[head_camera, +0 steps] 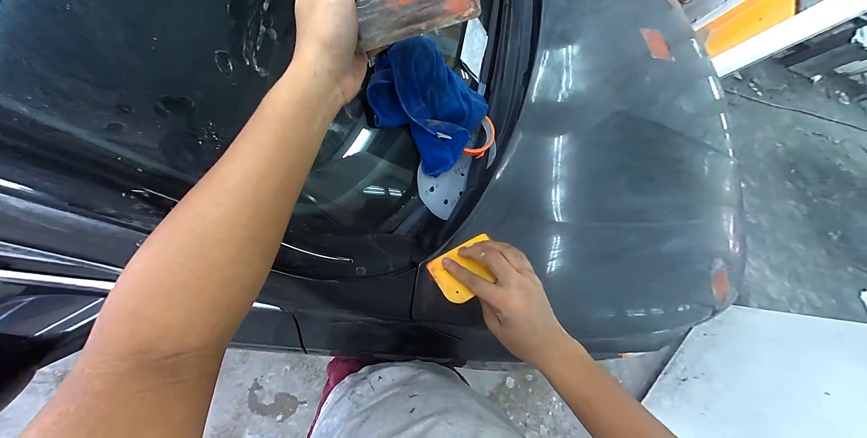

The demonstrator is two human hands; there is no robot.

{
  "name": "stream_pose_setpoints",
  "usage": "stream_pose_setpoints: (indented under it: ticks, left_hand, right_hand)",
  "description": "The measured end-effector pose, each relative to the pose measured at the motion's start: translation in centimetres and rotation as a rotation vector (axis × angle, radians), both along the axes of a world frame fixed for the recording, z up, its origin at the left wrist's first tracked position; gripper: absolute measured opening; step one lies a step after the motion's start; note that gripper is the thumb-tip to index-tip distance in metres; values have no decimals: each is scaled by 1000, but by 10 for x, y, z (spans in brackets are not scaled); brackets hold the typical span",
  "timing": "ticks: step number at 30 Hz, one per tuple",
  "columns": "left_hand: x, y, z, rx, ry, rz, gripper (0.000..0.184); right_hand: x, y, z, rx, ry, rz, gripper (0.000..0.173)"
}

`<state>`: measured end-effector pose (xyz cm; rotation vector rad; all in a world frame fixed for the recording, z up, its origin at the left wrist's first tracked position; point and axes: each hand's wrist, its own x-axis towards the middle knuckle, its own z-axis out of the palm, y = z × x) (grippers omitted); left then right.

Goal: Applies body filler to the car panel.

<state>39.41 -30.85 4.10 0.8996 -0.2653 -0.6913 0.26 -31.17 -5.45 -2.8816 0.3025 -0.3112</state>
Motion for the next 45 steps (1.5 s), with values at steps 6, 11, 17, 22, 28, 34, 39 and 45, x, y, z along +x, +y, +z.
stream_pose_setpoints:
  ticks: [6, 11, 17, 22, 28, 34, 39, 45]
  left_hand:
    - [-1, 0, 0, 9, 14, -1, 33]
    - [2, 1, 0, 1, 24, 12, 32]
    - [0, 1, -4, -8, 17, 3, 33]
    - [-4, -1, -9, 28, -4, -12, 35]
    - [-3, -3, -10, 49, -2, -17, 32]
    - [-1, -5, -11, 73, -6, -6, 31]
    - [-1, -5, -13, 83, -3, -7, 30]
    - [-4, -5, -14, 93, -20, -14, 33]
  right_hand:
    - [-29, 24, -10, 37, 36, -4, 59]
    - [-62, 35, 0, 24, 95, 78, 55]
    - [-23, 8, 14, -35, 4, 23, 57]
    - [2, -5, 5, -47, 18, 32, 52]
    - [7, 7, 8, 11, 56, -11, 46]
    - [-14, 38, 13, 34, 97, -103, 54]
    - [-42, 67, 4, 35, 84, -135, 55]
    - [-65, 67, 27, 99, 133, -179, 50]
